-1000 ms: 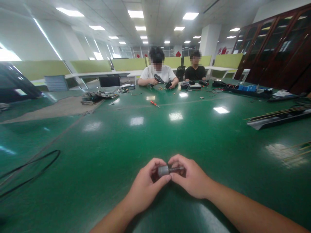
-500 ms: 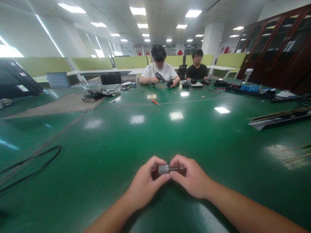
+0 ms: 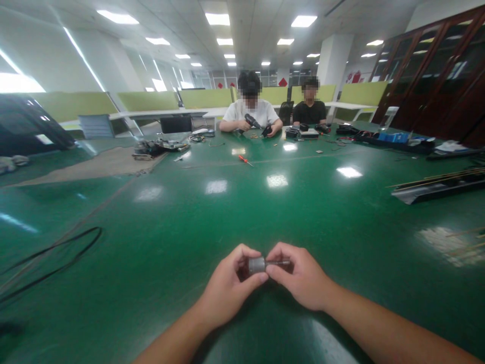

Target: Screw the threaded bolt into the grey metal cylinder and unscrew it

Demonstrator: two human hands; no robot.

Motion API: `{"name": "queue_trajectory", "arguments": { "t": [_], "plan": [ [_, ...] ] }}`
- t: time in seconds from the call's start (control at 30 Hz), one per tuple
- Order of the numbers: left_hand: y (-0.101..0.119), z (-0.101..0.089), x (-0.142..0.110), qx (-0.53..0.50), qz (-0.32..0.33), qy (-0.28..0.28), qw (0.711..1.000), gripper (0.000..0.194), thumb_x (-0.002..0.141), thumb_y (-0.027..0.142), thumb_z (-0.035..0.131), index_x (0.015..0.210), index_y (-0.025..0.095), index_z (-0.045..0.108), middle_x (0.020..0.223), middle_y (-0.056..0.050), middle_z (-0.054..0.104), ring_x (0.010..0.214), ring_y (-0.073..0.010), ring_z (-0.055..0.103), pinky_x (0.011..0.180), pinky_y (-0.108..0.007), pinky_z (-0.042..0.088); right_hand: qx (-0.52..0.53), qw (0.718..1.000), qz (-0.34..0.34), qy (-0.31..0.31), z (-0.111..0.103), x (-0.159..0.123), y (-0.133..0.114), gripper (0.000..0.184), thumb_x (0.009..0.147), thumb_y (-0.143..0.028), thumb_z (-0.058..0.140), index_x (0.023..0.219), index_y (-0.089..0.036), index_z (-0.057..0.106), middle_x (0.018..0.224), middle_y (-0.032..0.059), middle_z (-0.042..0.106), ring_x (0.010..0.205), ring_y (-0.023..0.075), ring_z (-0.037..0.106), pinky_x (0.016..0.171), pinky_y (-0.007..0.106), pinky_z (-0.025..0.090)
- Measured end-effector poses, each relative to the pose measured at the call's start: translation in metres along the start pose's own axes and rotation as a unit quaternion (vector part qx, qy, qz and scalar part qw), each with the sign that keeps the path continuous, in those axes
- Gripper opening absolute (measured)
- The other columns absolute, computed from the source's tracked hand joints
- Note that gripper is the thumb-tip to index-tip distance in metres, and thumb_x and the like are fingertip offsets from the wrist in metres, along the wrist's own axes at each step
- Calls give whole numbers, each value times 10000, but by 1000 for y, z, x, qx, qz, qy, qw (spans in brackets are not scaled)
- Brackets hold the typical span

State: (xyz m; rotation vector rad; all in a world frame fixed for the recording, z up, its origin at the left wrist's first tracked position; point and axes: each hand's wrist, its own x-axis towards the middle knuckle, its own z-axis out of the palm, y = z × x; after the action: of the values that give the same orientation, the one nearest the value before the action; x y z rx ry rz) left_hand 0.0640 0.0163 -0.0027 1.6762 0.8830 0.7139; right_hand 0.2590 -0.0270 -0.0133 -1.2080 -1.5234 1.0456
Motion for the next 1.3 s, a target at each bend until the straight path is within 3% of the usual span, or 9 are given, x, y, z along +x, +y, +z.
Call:
{"name": "queue_trajectory", "arguments": {
  "t": [1.3],
  "plan": [
    [5,3,2,-35,-28,4,999,294,784,287,759,972,166,569,862,-16,623,810,-180,586,742,-289,446,-28,1000,5,-8,-1,-4,3,55,888,-247,614,903,-198,594,674,-41,598,602,122,560,583,225,418]
  ]
}}
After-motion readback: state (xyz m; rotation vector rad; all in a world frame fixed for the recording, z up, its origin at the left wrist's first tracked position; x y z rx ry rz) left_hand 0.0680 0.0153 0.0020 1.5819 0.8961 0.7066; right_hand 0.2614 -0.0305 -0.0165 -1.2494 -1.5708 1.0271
